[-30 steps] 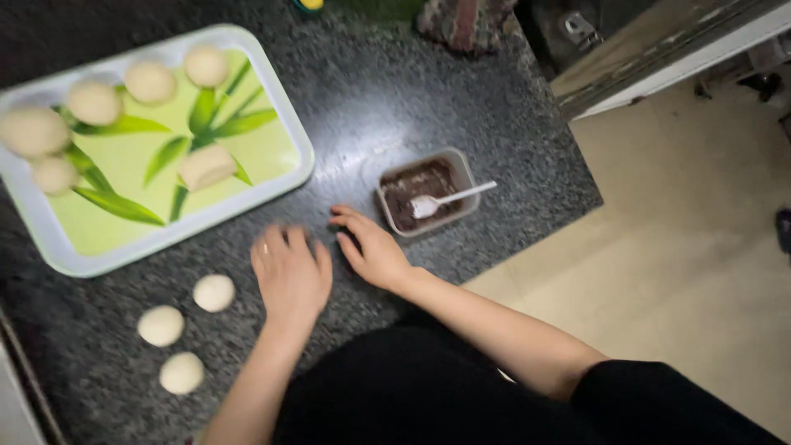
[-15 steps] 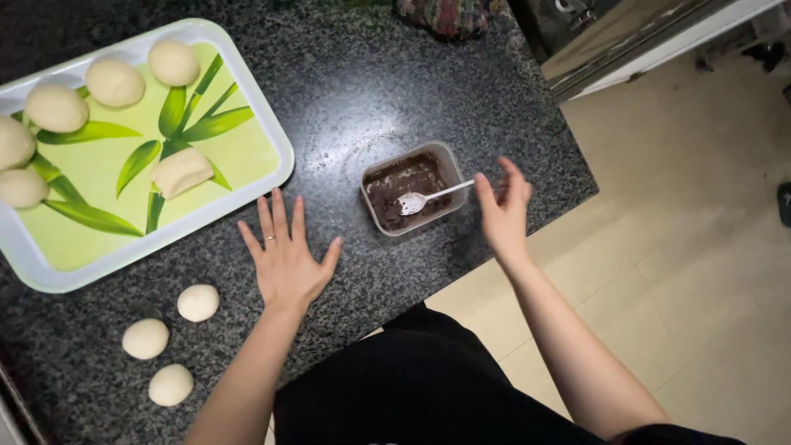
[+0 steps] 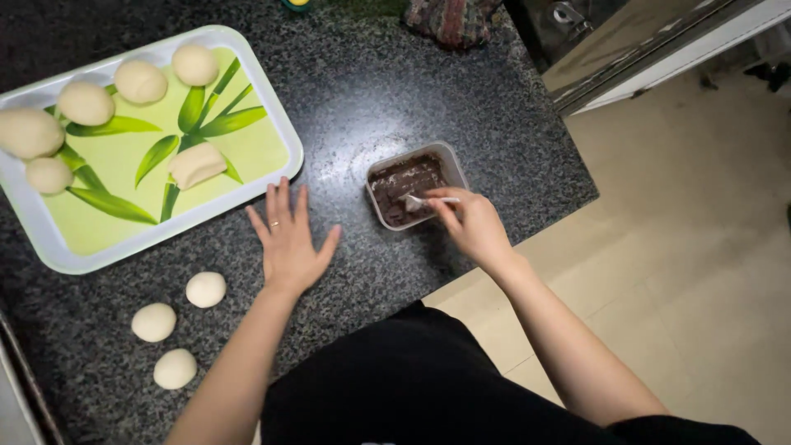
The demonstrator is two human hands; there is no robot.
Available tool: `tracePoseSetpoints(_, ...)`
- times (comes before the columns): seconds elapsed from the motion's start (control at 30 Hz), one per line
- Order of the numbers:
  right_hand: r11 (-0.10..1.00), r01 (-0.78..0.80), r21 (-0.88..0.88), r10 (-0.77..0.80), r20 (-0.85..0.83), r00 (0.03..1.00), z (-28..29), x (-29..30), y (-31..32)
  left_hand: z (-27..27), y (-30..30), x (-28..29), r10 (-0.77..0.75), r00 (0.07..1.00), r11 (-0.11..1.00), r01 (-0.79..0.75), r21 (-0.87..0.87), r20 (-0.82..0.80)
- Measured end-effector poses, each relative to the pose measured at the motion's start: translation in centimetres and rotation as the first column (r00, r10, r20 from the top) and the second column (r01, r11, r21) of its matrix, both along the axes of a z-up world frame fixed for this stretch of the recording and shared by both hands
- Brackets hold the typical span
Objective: Preparing dough balls with a dark filling and placing them on a baking tray.
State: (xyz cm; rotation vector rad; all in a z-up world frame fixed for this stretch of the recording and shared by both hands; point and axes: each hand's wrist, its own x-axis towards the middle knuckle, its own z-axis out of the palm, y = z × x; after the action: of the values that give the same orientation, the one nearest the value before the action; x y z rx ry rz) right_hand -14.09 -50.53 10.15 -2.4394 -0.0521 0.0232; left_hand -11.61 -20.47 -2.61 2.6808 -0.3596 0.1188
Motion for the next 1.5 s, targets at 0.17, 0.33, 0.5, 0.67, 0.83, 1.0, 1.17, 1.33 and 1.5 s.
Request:
tracePoseSetpoints(0.17,1.000,-0.022,-0.013,0.024,0.151,0.988,-3.5,1.9,-1.2,1.3,-1.7,-0.9,0.093,0.995,0.950,-0.101,-0.296,-0.038)
tracePoseSetpoints(0.33,0.986,-0.135,-0.100,0.152,0.188,0.970,-3.9,2.3,0.6,0.4,-8.3,0.7,0.014,0.796,0.767,-0.396,-0.505,-0.604)
tracePoseSetpoints(0.5,0.931,-0.325,-0.165,0.344,0.105,0.933,-5.4,0.5,-0.3,-0.5,-10.6,2.4,-0.053,0.741,0.555,-0.536,-0.636,-0.670)
tracePoseSetpoints(0.67,0.940,-0.317,-0.127,0.325,0.050,0.944,-4.5,-0.1,-1.8,0.4,-8.8,1.5,-0.106,0.721,0.586,-0.511,-0.629,-0.684)
tracePoseSetpoints(0.83,0.962,-0.240,-0.133,0.257,0.128,0.958,-3.3,0.5,-2.0,4.5,-7.5,0.1,-0.094,0.744,0.715,-0.412,-0.565,-0.661)
tracePoseSetpoints(1.0,0.920,-0.275,-0.279,0.334,0.195,0.922,-5.3,-2.0,-0.9,6.9,-7.0,-0.5,-0.035,0.806,0.838,-0.299,-0.457,-0.591)
tracePoseSetpoints(1.17,0.951,-0.239,-0.197,0.283,0.240,0.929,-5.3,-2.5,-1.9,6.5,-7.0,-0.4,-0.041,0.850,0.856,-0.241,-0.457,-0.525)
tracePoseSetpoints(1.33,0.996,0.034,0.077,-0.046,0.165,0.985,-2.6,-1.2,-2.4,6.1,-7.1,-0.7,-0.038,0.866,0.873,-0.214,-0.438,-0.498)
tracePoseSetpoints(1.5,0.826,0.357,0.435,-0.262,-0.264,0.928,-4.1,-0.6,-2.9,5.7,-7.5,-1.1,-0.041,0.871,0.840,-0.235,-0.488,-0.490)
